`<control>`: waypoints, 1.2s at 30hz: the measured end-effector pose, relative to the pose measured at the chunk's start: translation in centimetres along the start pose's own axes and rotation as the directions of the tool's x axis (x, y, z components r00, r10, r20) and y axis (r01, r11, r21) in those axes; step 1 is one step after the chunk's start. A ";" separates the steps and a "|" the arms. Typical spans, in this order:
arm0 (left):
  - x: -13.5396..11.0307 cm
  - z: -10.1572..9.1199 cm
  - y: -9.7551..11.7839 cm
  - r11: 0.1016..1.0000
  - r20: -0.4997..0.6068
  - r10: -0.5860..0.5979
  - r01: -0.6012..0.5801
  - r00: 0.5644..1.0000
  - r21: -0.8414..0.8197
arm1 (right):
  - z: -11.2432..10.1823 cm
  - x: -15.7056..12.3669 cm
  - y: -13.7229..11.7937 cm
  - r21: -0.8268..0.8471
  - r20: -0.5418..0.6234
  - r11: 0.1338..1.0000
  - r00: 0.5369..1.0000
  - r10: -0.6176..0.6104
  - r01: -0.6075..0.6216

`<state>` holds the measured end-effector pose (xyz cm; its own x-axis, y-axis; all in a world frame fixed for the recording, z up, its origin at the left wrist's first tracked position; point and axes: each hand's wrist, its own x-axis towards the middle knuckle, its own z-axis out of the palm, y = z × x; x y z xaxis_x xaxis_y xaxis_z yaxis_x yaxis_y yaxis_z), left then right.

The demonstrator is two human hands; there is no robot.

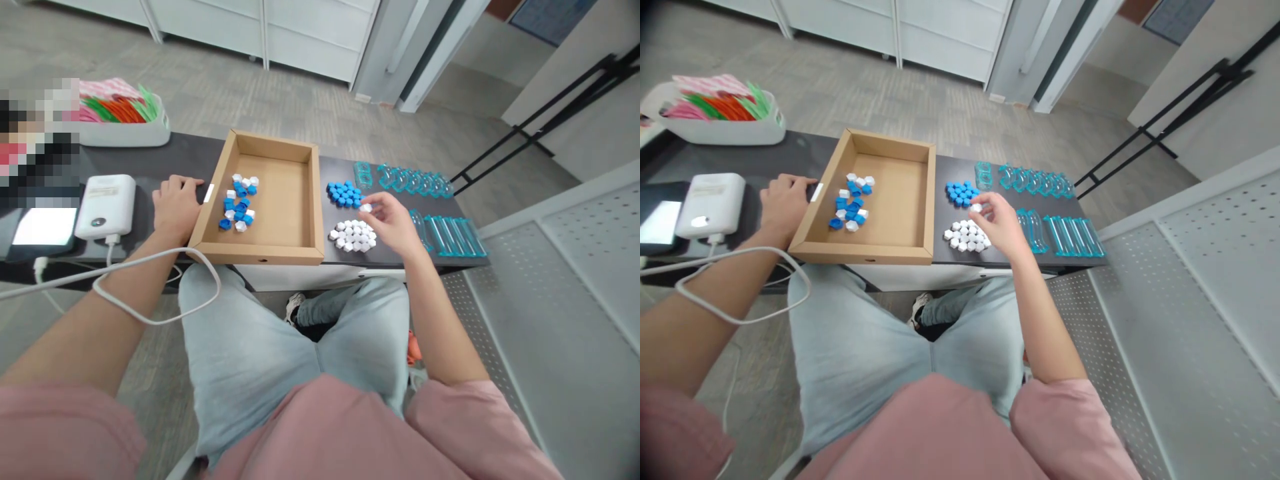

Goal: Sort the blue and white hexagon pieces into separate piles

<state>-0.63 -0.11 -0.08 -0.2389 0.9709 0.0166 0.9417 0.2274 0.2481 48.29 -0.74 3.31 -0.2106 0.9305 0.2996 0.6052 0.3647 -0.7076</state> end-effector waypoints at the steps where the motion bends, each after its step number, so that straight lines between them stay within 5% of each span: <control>1: 0.0 0.0 0.0 1.000 0.000 -0.002 0.002 1.000 0.002 | -0.9 -1.5 1.2 0.009 -0.032 0.999 0.998 0.051 -0.050; 4: 0.0 0.0 0.0 1.000 0.002 -0.014 0.014 1.000 0.010 | -1.9 -5.6 4.0 -0.008 -0.109 0.988 0.983 0.150 -0.152; 8: -0.2 -0.3 0.3 1.000 0.003 -0.013 0.012 1.000 0.018 | -0.4 -9.0 6.0 -0.082 -0.179 0.975 0.965 0.191 -0.208; 23: -0.3 -0.6 0.6 0.999 0.010 -0.021 0.021 1.000 0.030 | 2.0 -10.6 7.8 -0.012 -0.257 0.984 0.952 0.168 -0.177; 27: -0.7 -0.7 0.9 1.000 0.004 -0.026 0.026 1.000 0.001 | 2.0 -11.4 6.3 -0.016 -0.309 0.989 0.942 0.132 -0.144; 31: -0.5 -0.5 0.6 1.000 0.004 -0.007 0.007 1.000 -0.015 | 1.8 -10.5 2.3 0.023 -0.321 0.999 0.946 0.046 -0.041; 34: -0.4 -0.2 0.4 1.000 -0.003 -0.001 0.001 1.000 -0.010 | 2.6 -7.1 -2.5 0.024 -0.187 0.996 0.979 -0.083 0.089; 36: -0.4 0.0 0.3 1.000 -0.025 -0.007 0.007 1.000 -0.009 | 4.2 -3.7 -5.7 0.033 0.006 0.980 0.980 -0.197 0.196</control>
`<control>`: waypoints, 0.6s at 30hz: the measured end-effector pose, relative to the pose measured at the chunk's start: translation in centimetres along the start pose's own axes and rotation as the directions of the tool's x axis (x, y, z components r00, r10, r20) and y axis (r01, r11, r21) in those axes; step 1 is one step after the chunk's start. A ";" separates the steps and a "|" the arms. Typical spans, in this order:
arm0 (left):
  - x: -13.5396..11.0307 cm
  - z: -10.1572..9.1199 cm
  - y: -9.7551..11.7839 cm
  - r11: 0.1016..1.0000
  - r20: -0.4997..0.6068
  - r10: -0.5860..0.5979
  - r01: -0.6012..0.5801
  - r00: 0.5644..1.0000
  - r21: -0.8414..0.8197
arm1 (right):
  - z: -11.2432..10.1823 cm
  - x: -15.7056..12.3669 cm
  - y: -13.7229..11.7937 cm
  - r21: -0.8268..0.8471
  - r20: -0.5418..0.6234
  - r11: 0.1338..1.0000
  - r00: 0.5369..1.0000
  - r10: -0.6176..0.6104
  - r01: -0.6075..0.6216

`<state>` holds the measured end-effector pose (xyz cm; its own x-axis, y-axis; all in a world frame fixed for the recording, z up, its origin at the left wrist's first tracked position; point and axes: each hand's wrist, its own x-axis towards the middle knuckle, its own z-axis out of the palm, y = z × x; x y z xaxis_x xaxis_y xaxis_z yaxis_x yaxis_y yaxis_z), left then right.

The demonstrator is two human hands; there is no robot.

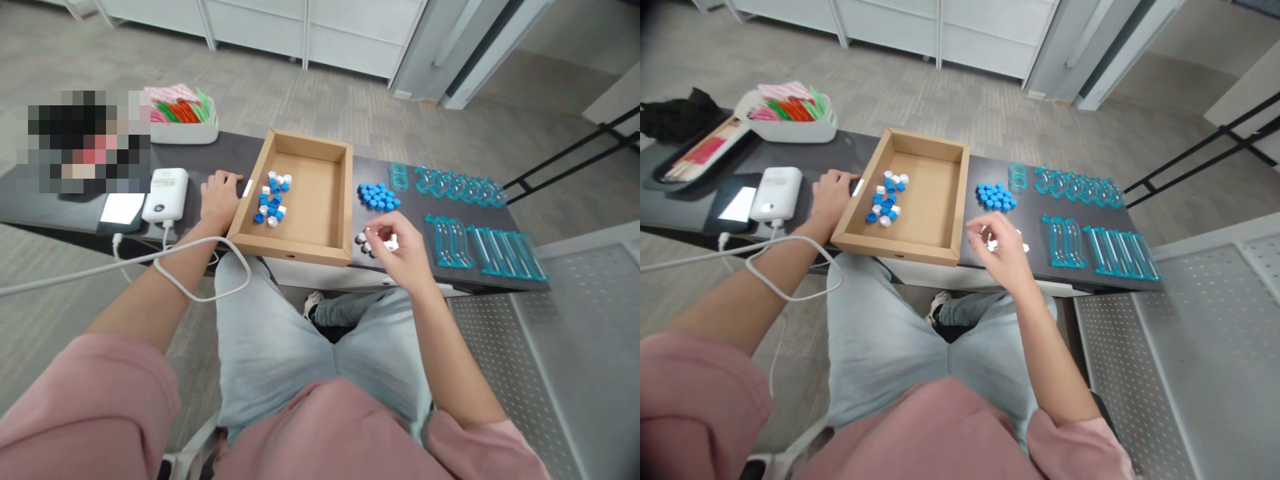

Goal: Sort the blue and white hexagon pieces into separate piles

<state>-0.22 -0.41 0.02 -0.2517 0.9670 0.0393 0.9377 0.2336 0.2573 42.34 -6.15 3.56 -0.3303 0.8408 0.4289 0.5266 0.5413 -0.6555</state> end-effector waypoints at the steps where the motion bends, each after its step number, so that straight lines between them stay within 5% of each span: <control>1: 0.0 0.1 0.0 1.000 -0.012 -0.003 0.002 1.000 -0.002 | 1.2 2.2 -1.0 0.021 0.115 0.998 0.991 -0.063 0.061; 4: 0.0 0.2 0.1 1.000 -0.030 -0.001 0.000 1.000 -0.011 | 6.2 8.2 -2.9 0.067 0.420 0.985 0.891 -0.173 0.160; 9: 0.0 0.3 0.1 1.000 -0.040 0.004 -0.004 0.999 -0.015 | 13.6 13.7 -3.2 -0.171 0.613 0.940 0.779 -0.132 0.294; 12: 0.0 0.4 0.1 1.000 -0.041 0.003 -0.004 0.999 -0.011 | 15.1 14.4 -2.7 -0.213 0.655 0.923 0.748 -0.108 0.320; 18: -0.1 0.3 0.2 1.000 -0.033 0.009 -0.010 0.999 -0.005 | 15.1 14.3 -2.3 -0.209 0.635 0.935 0.767 -0.094 0.287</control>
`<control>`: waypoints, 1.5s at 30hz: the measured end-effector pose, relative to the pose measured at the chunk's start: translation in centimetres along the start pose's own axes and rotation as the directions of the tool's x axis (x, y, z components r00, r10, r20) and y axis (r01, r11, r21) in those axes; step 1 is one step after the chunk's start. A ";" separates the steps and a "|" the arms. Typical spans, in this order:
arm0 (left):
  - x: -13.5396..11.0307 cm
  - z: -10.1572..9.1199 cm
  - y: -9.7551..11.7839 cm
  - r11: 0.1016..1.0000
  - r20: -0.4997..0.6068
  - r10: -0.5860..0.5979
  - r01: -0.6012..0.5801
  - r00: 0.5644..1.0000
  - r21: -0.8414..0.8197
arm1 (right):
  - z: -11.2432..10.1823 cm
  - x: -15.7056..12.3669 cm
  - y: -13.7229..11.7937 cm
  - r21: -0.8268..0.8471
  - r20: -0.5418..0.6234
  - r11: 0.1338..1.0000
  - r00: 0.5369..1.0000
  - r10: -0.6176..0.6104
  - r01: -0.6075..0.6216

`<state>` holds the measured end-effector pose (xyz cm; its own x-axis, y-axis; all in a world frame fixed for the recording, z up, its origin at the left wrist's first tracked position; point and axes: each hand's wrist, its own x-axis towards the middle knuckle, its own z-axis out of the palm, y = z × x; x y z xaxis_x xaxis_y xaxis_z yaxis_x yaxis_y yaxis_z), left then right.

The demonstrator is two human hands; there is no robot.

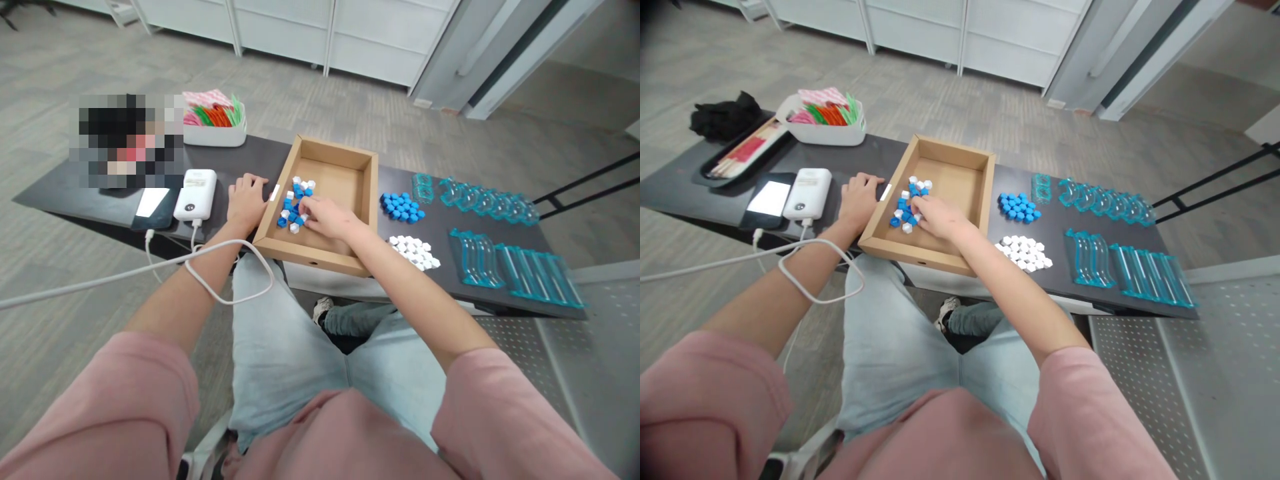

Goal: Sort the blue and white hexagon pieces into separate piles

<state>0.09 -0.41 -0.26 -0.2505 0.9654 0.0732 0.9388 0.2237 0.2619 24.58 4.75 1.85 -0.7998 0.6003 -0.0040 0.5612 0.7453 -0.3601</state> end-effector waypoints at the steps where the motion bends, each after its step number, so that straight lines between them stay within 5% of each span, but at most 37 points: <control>1: 0.0 -0.1 0.0 1.000 0.000 -0.001 0.001 1.000 -0.001 | 0.0 0.0 -0.1 -0.001 -0.003 1.000 1.000 -0.001 0.001; 11: -0.3 -0.5 0.2 1.000 0.003 0.003 -0.003 1.000 0.019 | -0.4 0.0 -1.2 -0.038 0.038 0.999 0.999 -0.014 0.015; 17: 0.0 -1.0 0.1 0.999 0.072 0.007 -0.009 0.997 0.037 | -0.8 -1.5 -0.6 0.135 -0.045 0.990 0.999 -0.021 0.027; 24: 0.5 -0.6 -0.2 0.998 0.055 -0.004 0.000 0.998 0.066 | -4.6 -11.5 3.8 0.240 -0.292 0.970 0.956 0.035 0.038; 33: 0.3 -0.4 -0.2 0.998 0.021 -0.005 0.003 1.000 0.067 | -9.9 -27.9 11.1 0.505 -0.375 0.820 0.787 0.490 -0.270; 38: 0.2 -0.6 0.1 0.997 0.039 -0.008 0.005 0.999 0.081 | -9.6 -30.7 12.0 0.478 -0.445 0.817 0.714 0.541 -0.321; 45: 0.4 -0.6 -0.1 0.996 0.038 -0.028 0.024 0.999 0.083 | -6.7 -29.7 12.4 0.384 -0.417 0.828 0.724 0.550 -0.408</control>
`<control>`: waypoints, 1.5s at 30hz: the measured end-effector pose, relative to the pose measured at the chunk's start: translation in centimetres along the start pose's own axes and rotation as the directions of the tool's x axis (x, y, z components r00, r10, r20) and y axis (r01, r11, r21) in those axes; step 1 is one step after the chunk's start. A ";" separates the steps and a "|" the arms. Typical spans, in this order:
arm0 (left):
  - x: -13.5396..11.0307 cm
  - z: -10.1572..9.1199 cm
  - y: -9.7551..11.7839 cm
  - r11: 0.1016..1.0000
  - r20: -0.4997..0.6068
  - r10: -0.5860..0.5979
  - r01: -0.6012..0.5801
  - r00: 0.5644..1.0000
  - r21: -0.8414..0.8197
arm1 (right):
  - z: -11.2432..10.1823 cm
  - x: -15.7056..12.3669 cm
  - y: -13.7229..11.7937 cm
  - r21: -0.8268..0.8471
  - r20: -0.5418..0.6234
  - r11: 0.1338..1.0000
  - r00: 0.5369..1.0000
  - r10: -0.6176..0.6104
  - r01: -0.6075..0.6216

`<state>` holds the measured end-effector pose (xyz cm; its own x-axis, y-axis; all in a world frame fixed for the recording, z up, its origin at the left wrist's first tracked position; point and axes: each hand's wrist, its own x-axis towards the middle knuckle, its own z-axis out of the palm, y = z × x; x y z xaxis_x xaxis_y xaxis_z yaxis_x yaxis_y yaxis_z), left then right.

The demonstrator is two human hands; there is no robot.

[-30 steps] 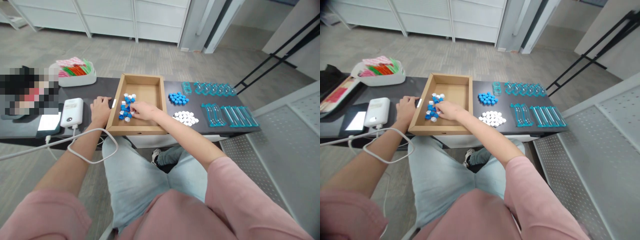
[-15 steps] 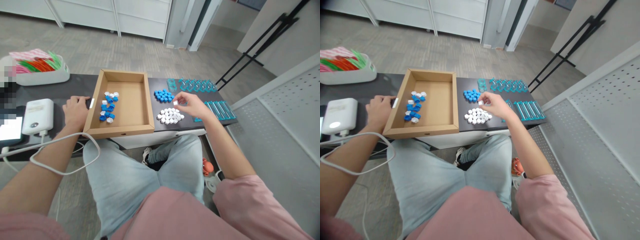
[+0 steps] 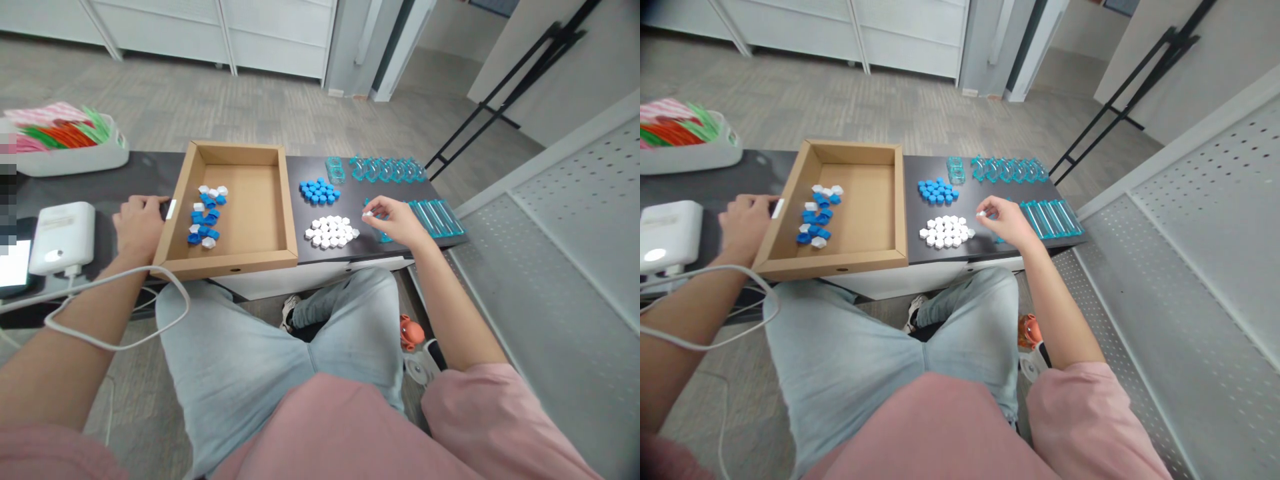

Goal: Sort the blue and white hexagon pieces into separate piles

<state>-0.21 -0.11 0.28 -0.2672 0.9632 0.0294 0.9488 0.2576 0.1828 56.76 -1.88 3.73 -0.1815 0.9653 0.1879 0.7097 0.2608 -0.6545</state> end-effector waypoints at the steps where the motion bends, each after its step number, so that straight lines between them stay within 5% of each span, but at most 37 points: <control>1: 0.0 0.0 0.0 1.000 -0.001 -0.002 0.002 1.000 -0.002 | 0.4 0.1 0.1 -0.006 0.015 1.000 1.000 0.008 -0.008; 14: -0.3 -0.5 0.4 0.999 0.020 -0.011 0.012 1.000 -0.036 | 2.6 1.2 0.0 -0.188 0.115 0.981 0.990 0.076 -0.053; 28: -0.2 -0.6 0.4 0.999 0.041 -0.013 0.015 0.999 -0.032 | 2.6 1.0 0.2 -0.160 0.089 0.983 0.991 0.101 -0.086; 32: -0.5 -0.6 0.4 0.998 0.042 0.008 -0.005 0.999 -0.066 | 2.5 1.4 -1.6 -0.130 0.021 0.991 1.000 0.013 -0.010; 35: -0.6 -0.6 0.3 0.996 0.029 0.010 -0.007 1.000 -0.091 | 3.9 2.5 -5.3 -0.058 0.067 0.987 0.987 -0.144 0.148; 38: -0.5 -0.4 0.2 0.996 0.017 0.021 -0.019 1.000 -0.092 | 7.6 4.4 -10.4 0.042 0.215 0.939 0.915 -0.342 0.341; 43: -0.3 0.2 0.2 0.997 -0.033 -0.007 0.004 0.999 -0.079 | 17.2 8.6 -18.5 0.180 0.476 0.784 0.645 -0.598 0.594; 45: -0.2 0.4 0.1 0.997 -0.036 -0.004 0.001 0.999 -0.078 | 20.6 9.7 -20.7 0.121 0.542 0.740 0.580 -0.607 0.661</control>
<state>-0.04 -0.25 -0.10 -0.2770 0.9588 0.0636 0.9324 0.2522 0.2590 26.28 2.40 4.08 -0.9057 0.4097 0.1094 0.3227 0.8332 -0.4490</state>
